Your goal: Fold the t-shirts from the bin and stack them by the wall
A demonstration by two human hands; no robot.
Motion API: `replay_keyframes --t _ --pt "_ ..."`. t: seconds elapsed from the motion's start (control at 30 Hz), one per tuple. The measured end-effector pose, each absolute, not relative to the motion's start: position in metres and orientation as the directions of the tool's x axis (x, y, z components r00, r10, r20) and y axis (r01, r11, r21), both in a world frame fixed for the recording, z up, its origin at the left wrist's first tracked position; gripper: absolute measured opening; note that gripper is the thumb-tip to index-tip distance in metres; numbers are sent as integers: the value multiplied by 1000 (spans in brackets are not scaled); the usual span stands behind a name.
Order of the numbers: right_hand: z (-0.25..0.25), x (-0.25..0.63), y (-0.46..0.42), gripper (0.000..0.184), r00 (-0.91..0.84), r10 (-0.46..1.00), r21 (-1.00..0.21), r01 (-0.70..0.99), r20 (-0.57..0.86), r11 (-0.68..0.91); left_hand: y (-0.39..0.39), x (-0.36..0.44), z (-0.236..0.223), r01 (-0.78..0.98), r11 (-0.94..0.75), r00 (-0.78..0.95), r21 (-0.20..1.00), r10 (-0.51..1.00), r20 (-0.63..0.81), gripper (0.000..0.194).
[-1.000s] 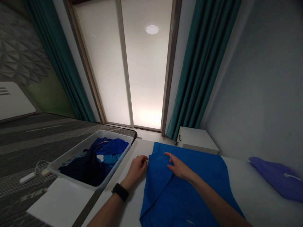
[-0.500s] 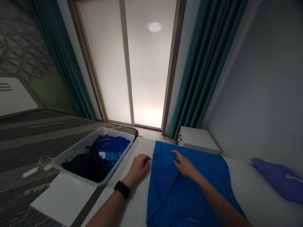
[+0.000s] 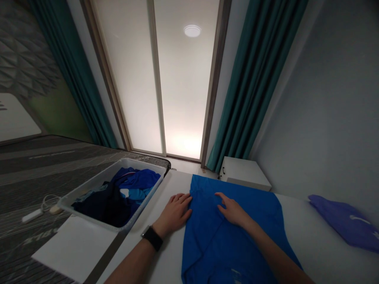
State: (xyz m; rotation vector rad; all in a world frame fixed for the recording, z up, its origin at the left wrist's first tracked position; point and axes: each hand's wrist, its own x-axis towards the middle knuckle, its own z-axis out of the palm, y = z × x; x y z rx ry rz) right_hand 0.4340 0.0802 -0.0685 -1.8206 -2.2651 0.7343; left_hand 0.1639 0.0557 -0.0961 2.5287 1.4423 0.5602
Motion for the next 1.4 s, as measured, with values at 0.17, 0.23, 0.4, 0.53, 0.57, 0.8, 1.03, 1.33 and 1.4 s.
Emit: replay_keyframes --t 0.17,0.23,0.4,0.53,0.57,0.8,1.03,1.33,1.4 --pt "-67 436 77 50 -296 941 -521 836 -165 171 74 165 -89 842 -349 278 410 934 225 30" --pt "-69 438 77 50 -291 941 -523 837 -175 161 87 168 -84 856 -282 218 433 957 192 31" --pt "-68 446 81 52 -312 935 -508 840 -167 189 115 181 -81 846 -295 255 444 955 149 29" --pt "-65 450 81 54 -322 932 -501 842 -169 200 127 187 -87 858 -270 234 437 963 136 27" --pt "-65 451 80 55 -324 931 -498 843 -171 201 129 188 -89 861 -265 228 434 964 136 26" --pt "-55 468 81 53 -354 913 -517 830 -202 207 135 184 -94 866 -257 222 430 966 130 26" --pt "-47 486 85 23 -237 948 -413 901 -213 132 113 194 -78 869 -285 220 404 955 200 19" --pt "-65 455 76 18 -185 952 -264 957 -245 119 -21 206 -49 747 -598 641 290 764 -74 22" --pt "-65 455 81 14 -199 941 -273 954 -273 123 -37 201 -50 770 -579 623 266 772 -125 25"
